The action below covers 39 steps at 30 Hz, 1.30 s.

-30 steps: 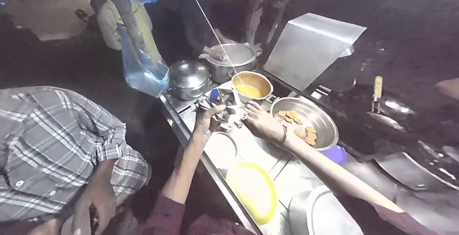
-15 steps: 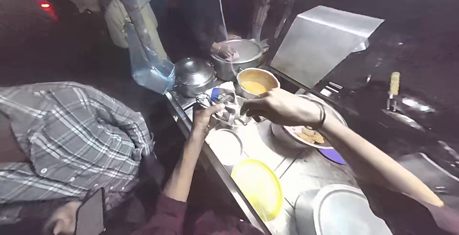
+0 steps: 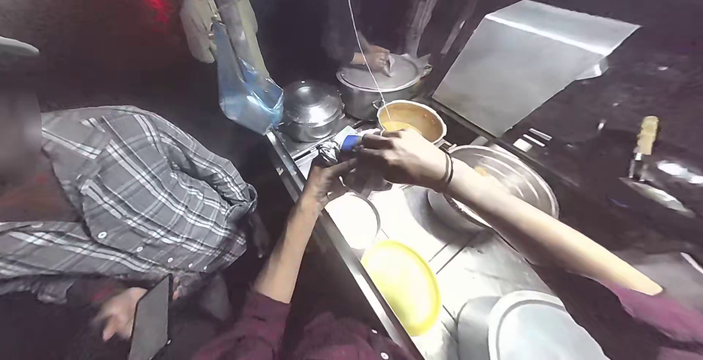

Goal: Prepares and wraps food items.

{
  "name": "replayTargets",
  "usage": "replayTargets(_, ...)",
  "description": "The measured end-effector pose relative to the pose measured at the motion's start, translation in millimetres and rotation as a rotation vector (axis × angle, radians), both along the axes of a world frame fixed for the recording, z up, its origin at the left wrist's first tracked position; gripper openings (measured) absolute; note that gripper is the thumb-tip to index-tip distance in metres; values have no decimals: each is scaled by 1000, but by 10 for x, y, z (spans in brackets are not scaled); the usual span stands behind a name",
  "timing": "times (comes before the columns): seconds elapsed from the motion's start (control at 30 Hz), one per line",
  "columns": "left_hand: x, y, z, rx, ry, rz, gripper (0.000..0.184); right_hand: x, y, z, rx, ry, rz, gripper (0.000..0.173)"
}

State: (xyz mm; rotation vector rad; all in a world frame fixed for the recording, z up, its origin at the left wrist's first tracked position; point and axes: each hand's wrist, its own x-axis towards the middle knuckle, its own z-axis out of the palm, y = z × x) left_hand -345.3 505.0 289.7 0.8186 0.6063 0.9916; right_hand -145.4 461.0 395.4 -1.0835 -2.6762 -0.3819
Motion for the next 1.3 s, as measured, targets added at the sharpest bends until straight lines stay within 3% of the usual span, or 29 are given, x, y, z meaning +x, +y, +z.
replayTargets(0.27,109,-34,-116,-21,-22,-13,17,11,-93,-64,69,-143,67,5)
replayTargets(0.47,142,-31,-182,-6,-72,-33,21,83,-66,-118,115,3,209,13)
replayTargets(0.63,160,-45,-216,-54,-113,-25,25,73,-61,-99,49,18,208,12)
replayTargets(0.77,120,-135,-78,-213,-52,-61,23,260,88,174,-21,25,210,10)
replayTargets(0.87,56,-199,9,-110,83,-145,37,578,429,392,13,243,139,16)
replayTargets(0.97,-12,-247,165,-29,45,-87,28,782,563,-157,101,400,-61,19)
replayTargets(1.03,-80,-112,367,-4,-4,59,29,633,275,-581,-28,310,-77,16)
replayTargets(1.1,-155,111,398,54,45,173,35,388,-53,-773,-161,115,-39,18)
replayTargets(1.23,-68,188,275,17,87,136,41,-27,-406,101,-415,-249,48,23)
replayTargets(1.3,-38,130,289,23,57,85,38,-31,-250,592,-521,-176,165,10)
